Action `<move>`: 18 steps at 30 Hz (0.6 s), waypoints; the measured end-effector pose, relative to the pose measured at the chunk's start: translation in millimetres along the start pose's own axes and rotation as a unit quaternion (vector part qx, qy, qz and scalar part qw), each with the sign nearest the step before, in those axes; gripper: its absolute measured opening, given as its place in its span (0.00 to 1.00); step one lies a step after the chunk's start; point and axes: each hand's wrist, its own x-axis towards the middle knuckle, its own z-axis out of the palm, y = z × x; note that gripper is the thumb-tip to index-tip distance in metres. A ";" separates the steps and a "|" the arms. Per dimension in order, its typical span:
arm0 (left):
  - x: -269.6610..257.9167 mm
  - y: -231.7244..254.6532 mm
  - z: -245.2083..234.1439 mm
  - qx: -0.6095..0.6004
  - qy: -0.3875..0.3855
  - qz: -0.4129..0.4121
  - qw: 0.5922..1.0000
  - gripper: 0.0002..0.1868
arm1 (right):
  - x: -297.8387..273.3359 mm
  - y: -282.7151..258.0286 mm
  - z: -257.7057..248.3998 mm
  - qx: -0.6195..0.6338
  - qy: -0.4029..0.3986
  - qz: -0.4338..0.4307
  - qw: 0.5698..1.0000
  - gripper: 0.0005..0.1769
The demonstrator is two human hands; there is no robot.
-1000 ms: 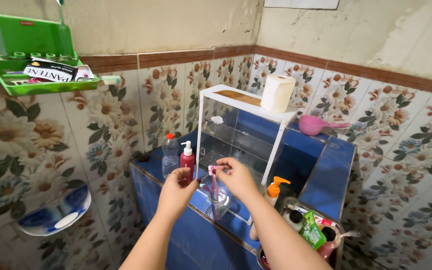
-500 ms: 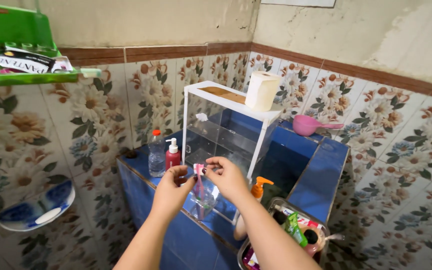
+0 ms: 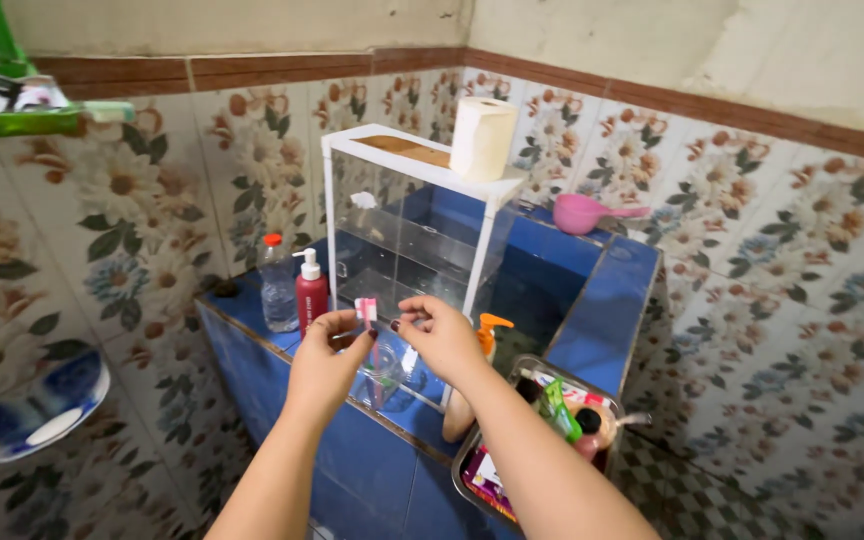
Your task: Organizing and sorting various toiletries including toothbrushes and lotion bottles in a bathroom.
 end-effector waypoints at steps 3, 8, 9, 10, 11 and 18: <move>-0.4 -5.0 -0.8 -0.015 -0.033 0.005 0.999 0.24 | -11.5 -6.4 -6.2 0.010 0.021 -0.007 1.000 0.20; -2.4 -25.5 -0.3 -0.015 -0.076 0.025 0.997 0.26 | -33.1 2.0 -10.0 -0.002 0.075 0.002 0.997 0.19; -1.3 -25.7 0.5 -0.012 -0.087 0.027 0.996 0.26 | -38.0 -2.3 -12.6 -0.011 0.085 0.000 0.996 0.19; -1.2 -26.8 2.4 -0.010 -0.101 0.030 0.994 0.26 | -43.9 -11.0 -13.7 -0.012 0.099 0.004 0.995 0.19; -3.8 -29.7 5.7 -0.035 -0.109 0.014 0.993 0.25 | -52.2 -18.6 -15.6 -0.004 0.108 0.025 0.994 0.18; -29.5 -37.2 40.8 -0.100 -0.170 -0.070 0.978 0.26 | -99.1 -19.3 -44.8 -0.047 0.177 0.063 0.981 0.16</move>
